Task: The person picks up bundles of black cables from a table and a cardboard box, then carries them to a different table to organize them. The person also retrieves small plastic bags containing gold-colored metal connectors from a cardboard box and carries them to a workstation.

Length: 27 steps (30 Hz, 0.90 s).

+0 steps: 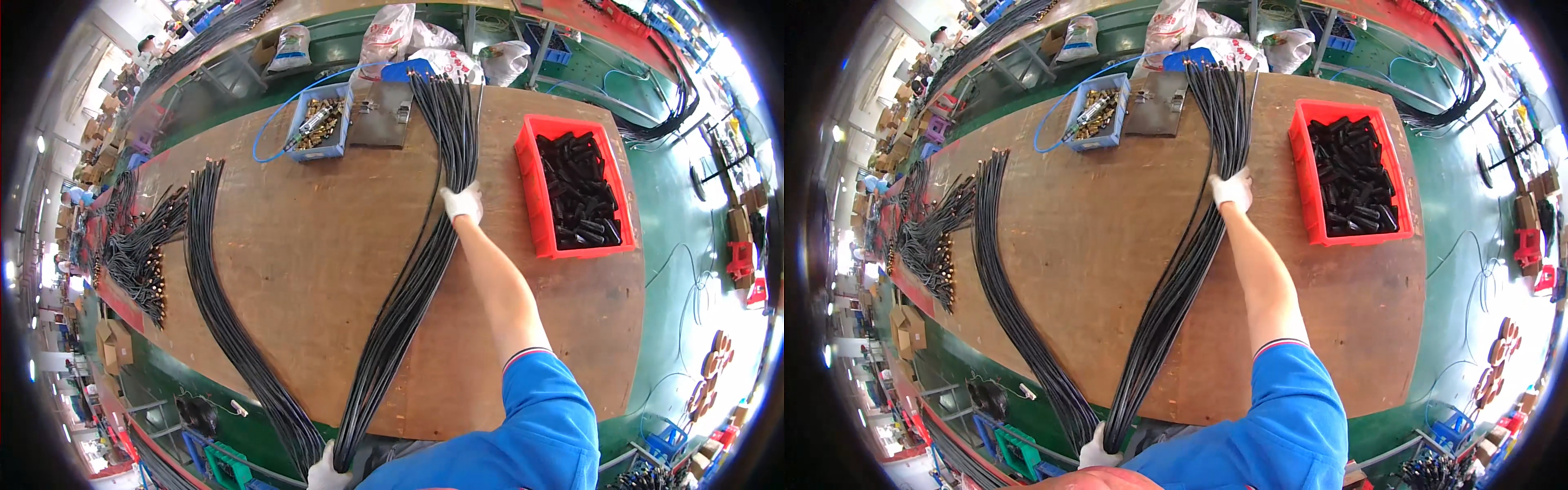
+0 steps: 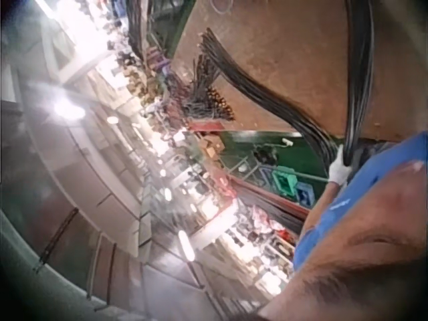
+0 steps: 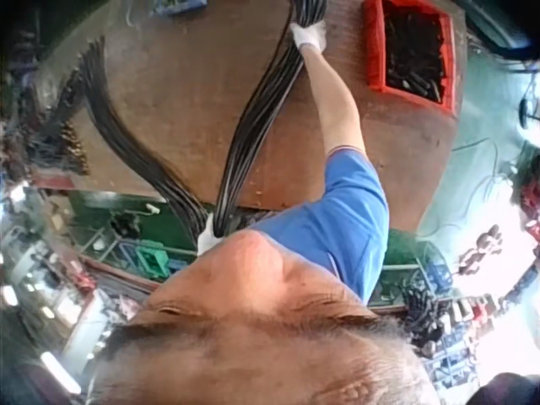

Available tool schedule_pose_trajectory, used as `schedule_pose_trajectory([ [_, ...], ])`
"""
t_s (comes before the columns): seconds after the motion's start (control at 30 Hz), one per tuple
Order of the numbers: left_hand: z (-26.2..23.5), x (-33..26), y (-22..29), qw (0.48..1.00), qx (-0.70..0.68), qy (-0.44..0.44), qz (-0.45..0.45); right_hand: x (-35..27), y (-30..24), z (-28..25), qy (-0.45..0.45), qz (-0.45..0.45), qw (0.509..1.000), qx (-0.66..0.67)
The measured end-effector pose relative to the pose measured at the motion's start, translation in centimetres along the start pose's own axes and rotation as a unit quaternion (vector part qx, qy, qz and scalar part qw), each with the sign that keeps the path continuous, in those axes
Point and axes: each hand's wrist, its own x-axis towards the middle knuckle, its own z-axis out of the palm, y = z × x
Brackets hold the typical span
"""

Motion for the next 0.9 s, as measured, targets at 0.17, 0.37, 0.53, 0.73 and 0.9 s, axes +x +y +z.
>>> schedule_pose_trajectory([
  [0.17, 1.1, -0.2, 0.4, 1.0, 0.005, -0.011, 0.018, -6.6, -1.3, -0.3, -0.008, -0.1, 0.967, -0.233],
  [0.37, 4.5, 0.4, -1.4, 0.998, 0.003, -0.001, 0.065, -3.8, -1.1, 0.2, -0.012, -0.122, 0.957, -0.263],
  [0.53, 8.4, 1.1, -3.4, 0.993, -0.027, 0.067, 0.091, -0.8, -1.8, 0.3, 0.027, -0.067, 0.97, -0.231],
  [0.73, 10.7, 2.6, -3.9, 0.994, 0.049, 0.051, 0.078, 0.2, -0.8, 2.0, 0.069, -0.074, 0.971, -0.217],
  [0.9, 13.2, 3.5, -4.9, 0.983, 0.03, 0.097, 0.151, -2.1, 1.5, 1.4, 0.069, -0.134, 0.961, -0.234],
])
